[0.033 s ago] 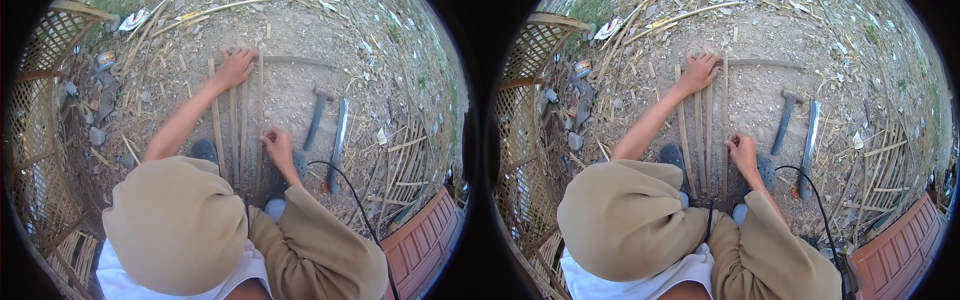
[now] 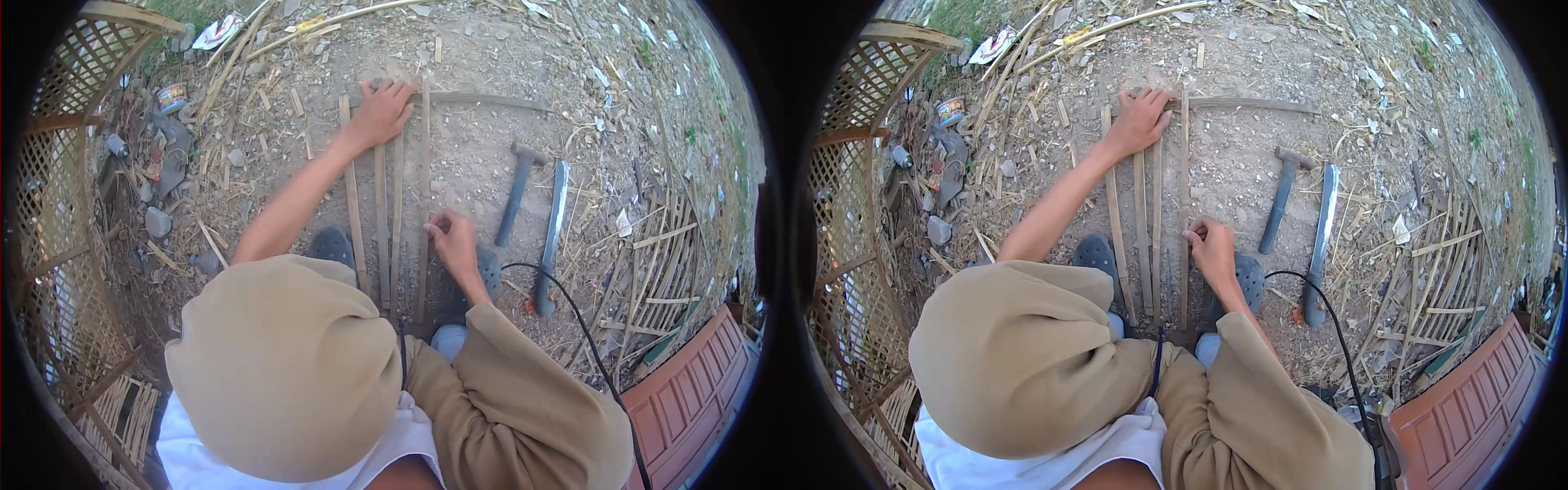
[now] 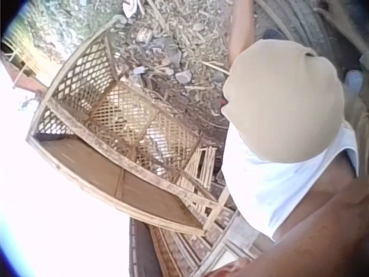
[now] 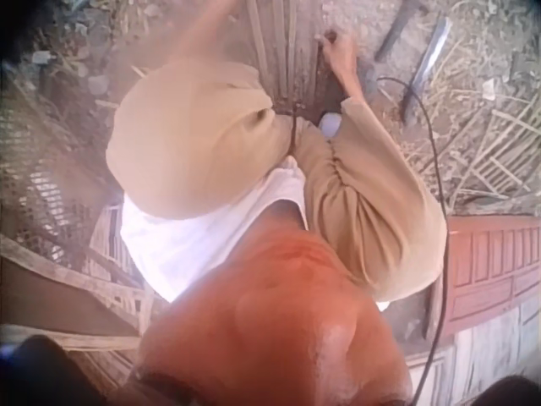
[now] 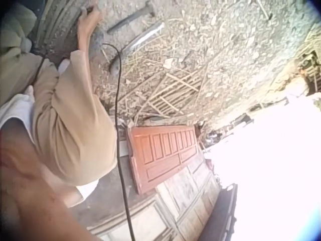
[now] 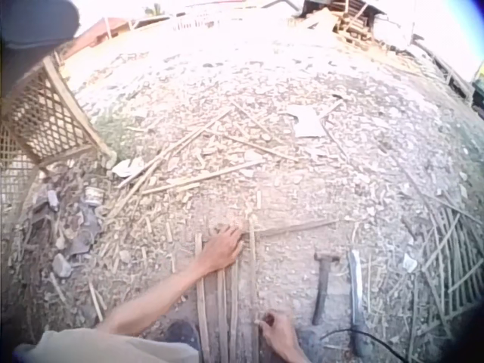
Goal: The person strips a long bamboo piece using a knife and then aligns the resulting bamboo strips into a parallel group, using a hammer to tap a small nail into them.
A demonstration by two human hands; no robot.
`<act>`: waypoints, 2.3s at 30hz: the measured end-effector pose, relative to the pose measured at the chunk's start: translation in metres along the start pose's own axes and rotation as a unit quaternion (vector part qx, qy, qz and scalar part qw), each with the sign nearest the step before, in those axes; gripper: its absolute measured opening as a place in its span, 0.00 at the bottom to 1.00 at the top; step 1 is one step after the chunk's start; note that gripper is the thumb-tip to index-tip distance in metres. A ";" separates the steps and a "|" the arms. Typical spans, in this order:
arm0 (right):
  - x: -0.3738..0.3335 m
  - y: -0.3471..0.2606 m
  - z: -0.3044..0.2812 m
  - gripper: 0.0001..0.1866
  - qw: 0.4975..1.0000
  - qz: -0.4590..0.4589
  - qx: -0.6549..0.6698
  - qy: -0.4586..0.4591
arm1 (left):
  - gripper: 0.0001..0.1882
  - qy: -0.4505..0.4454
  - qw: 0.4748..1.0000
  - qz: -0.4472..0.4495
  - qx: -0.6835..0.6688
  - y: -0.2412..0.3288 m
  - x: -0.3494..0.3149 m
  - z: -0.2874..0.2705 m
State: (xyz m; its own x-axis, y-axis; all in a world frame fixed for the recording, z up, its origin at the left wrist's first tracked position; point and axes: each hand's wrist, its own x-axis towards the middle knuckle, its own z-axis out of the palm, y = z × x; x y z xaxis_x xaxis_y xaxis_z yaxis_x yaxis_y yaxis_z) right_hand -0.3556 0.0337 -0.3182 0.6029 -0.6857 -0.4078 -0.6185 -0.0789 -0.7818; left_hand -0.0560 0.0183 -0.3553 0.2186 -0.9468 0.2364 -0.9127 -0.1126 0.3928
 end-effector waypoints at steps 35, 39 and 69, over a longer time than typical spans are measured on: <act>0.039 -0.039 0.025 0.06 0.973 -0.210 -0.090 0.023 | 0.26 -0.021 0.996 -0.048 -0.067 -0.010 -0.039 -0.040; 0.036 -0.038 0.033 0.06 0.975 -0.207 -0.081 0.001 | 0.28 -0.037 0.995 -0.036 -0.088 -0.024 -0.049 -0.042; -0.011 0.009 0.020 0.08 0.967 -0.221 0.103 0.073 | 0.20 -0.421 0.883 0.207 -0.011 -0.050 0.075 -0.083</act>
State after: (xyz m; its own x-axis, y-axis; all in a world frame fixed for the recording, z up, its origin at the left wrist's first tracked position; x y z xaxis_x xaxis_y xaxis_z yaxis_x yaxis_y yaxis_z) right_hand -0.3579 0.0548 -0.3298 0.6988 -0.7138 0.0461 -0.1940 -0.2511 -0.9483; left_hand 0.0343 -0.0216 -0.2834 -0.4742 -0.7958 -0.3766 -0.8455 0.2925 0.4466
